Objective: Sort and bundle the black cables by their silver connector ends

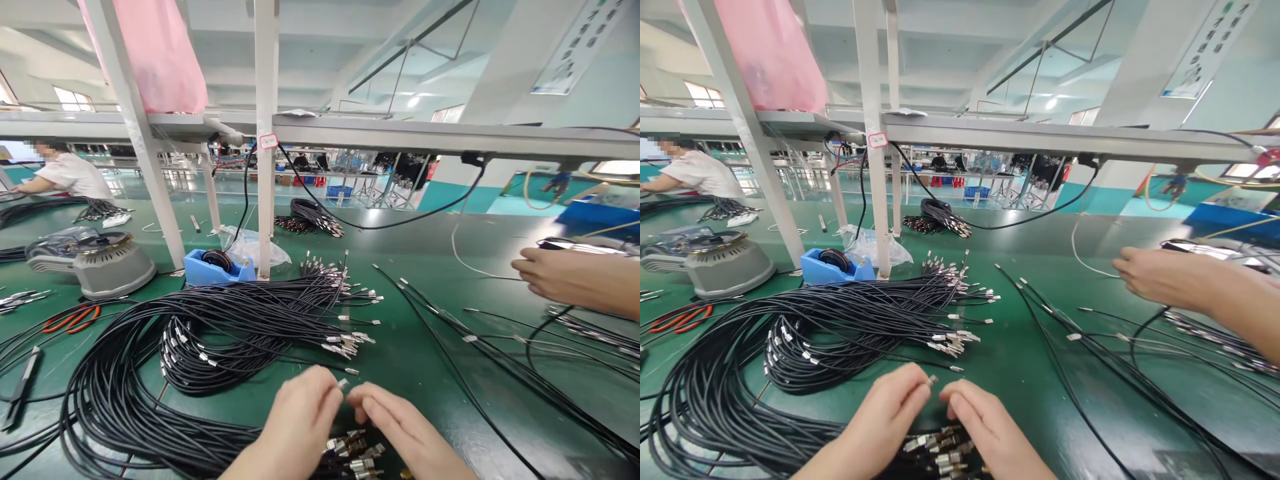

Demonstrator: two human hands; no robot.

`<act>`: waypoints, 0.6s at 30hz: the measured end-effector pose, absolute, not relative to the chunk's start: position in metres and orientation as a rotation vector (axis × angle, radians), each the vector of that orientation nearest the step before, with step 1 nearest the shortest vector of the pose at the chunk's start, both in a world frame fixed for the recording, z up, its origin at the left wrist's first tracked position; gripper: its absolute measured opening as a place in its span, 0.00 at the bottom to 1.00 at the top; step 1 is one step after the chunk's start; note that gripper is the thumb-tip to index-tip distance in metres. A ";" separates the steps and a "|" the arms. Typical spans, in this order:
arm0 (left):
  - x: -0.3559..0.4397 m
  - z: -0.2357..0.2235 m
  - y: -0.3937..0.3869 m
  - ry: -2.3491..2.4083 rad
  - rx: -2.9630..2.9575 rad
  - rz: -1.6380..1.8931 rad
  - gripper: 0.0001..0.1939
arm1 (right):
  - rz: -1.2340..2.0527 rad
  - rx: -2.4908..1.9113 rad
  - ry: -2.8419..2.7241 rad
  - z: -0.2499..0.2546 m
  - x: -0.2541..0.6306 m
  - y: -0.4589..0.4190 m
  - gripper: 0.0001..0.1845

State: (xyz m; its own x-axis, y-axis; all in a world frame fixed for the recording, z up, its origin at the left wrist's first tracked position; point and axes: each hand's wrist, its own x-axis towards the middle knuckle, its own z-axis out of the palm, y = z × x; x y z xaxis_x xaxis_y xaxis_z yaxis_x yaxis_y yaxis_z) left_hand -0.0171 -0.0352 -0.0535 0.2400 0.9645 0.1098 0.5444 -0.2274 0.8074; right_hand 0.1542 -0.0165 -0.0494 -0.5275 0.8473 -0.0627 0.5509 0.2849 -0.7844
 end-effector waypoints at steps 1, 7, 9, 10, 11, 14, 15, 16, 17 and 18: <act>-0.021 -0.049 -0.035 1.401 1.820 0.867 0.07 | 1.078 -1.316 -2.220 -0.050 0.156 -0.015 0.11; -0.022 -0.052 -0.032 1.589 2.009 0.396 0.09 | 0.887 -1.459 -2.504 -0.058 0.156 -0.015 0.10; -0.016 -0.056 -0.030 1.595 2.067 0.239 0.11 | 0.837 -1.471 -2.531 -0.061 0.156 -0.017 0.11; -0.013 -0.056 -0.030 1.583 2.078 0.199 0.11 | 0.827 -1.478 -2.536 -0.061 0.156 -0.017 0.12; -0.010 -0.057 -0.029 1.568 2.085 0.179 0.12 | 0.832 -1.481 -2.535 -0.060 0.157 -0.017 0.13; -0.006 -0.055 -0.029 1.508 2.100 0.158 0.11 | 0.915 -1.480 -2.462 -0.054 0.158 -0.016 0.10; -0.005 -0.054 -0.030 1.486 2.106 0.174 0.11 | 0.960 -1.475 -2.409 -0.050 0.159 -0.015 0.09; -0.005 -0.054 -0.031 1.466 2.113 0.202 0.10 | 1.010 -1.465 -2.354 -0.046 0.159 -0.015 0.08; -0.005 -0.053 -0.032 1.444 2.125 0.241 0.10 | 1.063 -1.452 -2.305 -0.042 0.160 -0.014 0.07; -0.005 -0.053 -0.033 1.422 2.140 0.287 0.10 | 1.105 -1.436 -2.271 -0.038 0.161 -0.015 0.07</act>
